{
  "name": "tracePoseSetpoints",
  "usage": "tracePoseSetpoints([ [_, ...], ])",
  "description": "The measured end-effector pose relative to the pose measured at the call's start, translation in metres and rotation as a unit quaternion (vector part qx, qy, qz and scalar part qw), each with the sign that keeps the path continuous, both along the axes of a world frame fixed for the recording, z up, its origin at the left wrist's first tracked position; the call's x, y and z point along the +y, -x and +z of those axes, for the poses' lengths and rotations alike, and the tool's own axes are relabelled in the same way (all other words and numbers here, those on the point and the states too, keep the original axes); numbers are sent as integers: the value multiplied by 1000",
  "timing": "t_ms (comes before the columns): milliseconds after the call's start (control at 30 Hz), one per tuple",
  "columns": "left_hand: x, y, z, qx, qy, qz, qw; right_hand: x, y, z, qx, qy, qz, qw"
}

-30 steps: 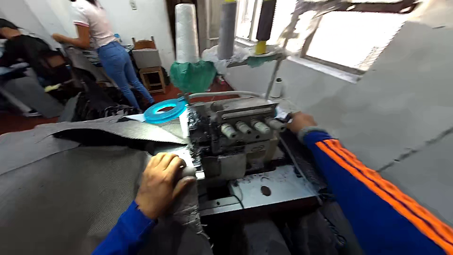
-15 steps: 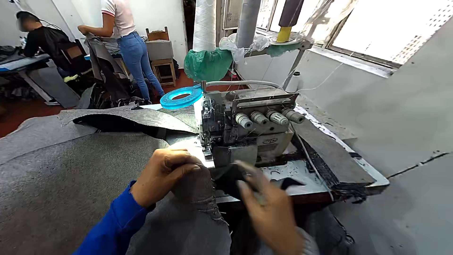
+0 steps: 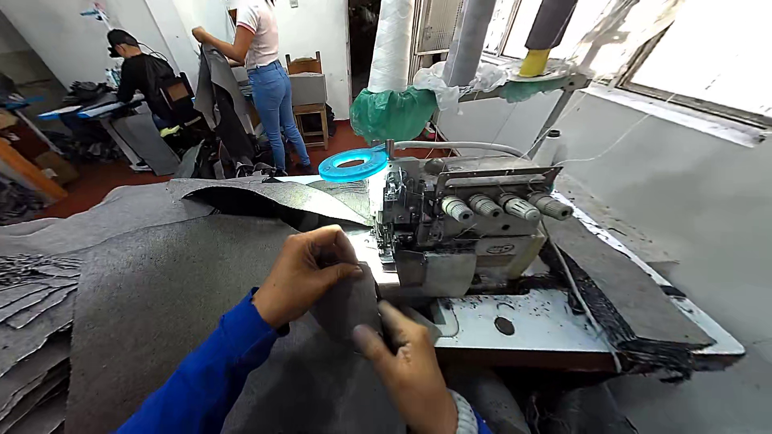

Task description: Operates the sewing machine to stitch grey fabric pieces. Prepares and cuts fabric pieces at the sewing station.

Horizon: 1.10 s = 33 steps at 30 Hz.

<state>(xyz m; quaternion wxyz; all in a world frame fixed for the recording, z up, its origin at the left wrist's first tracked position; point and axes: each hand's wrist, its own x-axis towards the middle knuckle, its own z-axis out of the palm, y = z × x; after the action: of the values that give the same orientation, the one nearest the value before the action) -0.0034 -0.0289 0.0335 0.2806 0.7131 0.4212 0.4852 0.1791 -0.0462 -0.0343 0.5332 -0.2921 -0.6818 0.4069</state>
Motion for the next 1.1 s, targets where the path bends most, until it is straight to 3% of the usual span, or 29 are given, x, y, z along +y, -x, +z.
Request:
tracePoseSetpoints([
  [100,12,-4,-1,85,-9,25,996,-14,-1,-19,-64,82,64,992],
  [167,22,-9,-22,179,-68,87,978,-15,1,-21,-27,166,131,977],
  [267,17,-20,-51,299,-232,209,902,-17,0,-30,26,213,142,966],
  [333,-2,-35,-59,350,-269,254,860,-26,-5,-43,10,176,109,978],
  [367,-12,-44,-58,366,-254,259,857,-28,-9,-47,0,154,94,984],
  [500,-21,-69,-46,376,-179,230,880,-18,-21,-47,-10,86,72,994],
  [633,-3,-63,-46,348,-166,230,893,5,-22,-30,24,99,85,991],
  [733,-2,-52,-29,335,-103,182,919,19,-27,-12,11,100,106,989],
  [867,-37,-62,-1,332,-151,92,927,32,-41,-6,-64,42,138,987],
  [933,-60,-69,-16,356,-167,70,917,31,-43,-8,-89,-4,141,986],
  [1000,-73,-69,-45,416,-194,97,883,26,-40,-9,-112,-58,99,987],
  [1100,-65,-58,-65,452,-252,138,845,23,-29,-13,-116,-106,21,987],
])
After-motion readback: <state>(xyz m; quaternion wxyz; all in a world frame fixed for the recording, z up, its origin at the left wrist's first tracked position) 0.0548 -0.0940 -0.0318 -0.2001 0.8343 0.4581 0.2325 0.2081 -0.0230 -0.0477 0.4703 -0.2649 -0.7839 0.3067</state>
